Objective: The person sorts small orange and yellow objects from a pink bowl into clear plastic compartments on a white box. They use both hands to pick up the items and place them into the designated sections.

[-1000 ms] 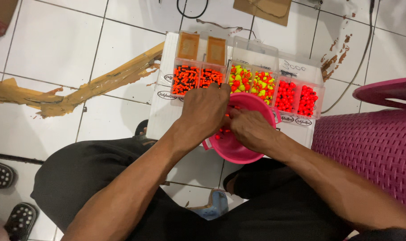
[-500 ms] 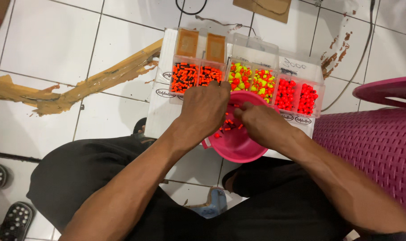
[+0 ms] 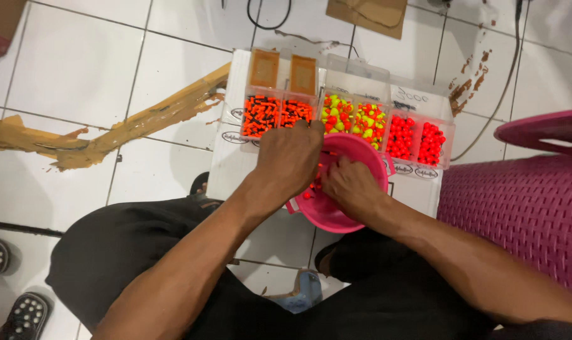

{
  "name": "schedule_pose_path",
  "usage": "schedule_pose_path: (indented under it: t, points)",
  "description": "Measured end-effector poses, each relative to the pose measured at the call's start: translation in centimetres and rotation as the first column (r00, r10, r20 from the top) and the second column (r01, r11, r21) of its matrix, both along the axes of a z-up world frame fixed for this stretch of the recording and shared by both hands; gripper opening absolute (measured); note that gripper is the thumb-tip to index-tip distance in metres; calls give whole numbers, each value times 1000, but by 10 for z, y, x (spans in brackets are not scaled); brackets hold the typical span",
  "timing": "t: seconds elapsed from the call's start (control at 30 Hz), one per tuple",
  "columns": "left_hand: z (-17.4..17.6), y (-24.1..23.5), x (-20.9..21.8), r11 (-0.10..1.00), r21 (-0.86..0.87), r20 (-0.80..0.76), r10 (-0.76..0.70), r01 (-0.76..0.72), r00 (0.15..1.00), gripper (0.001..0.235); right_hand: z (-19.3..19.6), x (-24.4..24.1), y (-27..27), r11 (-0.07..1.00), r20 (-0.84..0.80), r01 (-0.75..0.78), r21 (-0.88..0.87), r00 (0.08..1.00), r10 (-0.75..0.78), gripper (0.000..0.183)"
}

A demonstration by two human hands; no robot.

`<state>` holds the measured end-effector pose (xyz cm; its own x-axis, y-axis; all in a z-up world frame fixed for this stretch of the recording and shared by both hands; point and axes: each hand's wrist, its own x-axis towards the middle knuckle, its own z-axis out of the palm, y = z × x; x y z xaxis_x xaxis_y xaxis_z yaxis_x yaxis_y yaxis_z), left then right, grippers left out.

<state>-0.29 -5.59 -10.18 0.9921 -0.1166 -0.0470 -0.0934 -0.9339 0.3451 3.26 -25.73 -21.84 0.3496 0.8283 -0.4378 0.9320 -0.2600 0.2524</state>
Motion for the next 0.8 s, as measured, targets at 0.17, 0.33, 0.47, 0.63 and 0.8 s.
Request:
schedule_pose_path:
  t: [0.17,0.33,0.47,0.63,0.8]
  points:
    - [0,-1,-5,999,-3,57,35,-35,998,21,-12,7,-8,991,-16,-77,106,997,80,28]
    - [6,-3,-9,998,24,98,56,-59,994,18,72,14,16,982,-336,190,13,926,-175,32]
    - [3,-7,-14,999,7,132,38,-39,991,16,127,21,25,945,-379,301,-130,865,-328,42]
    - [8,-18,-22,999,54,120,-3,-4,993,14,174,32,20,928,-405,370,-54,841,-359,28]
    - [18,-31,-40,945,322,-178,-5,63,984,11,210,34,15,777,-530,530,340,790,-308,12]
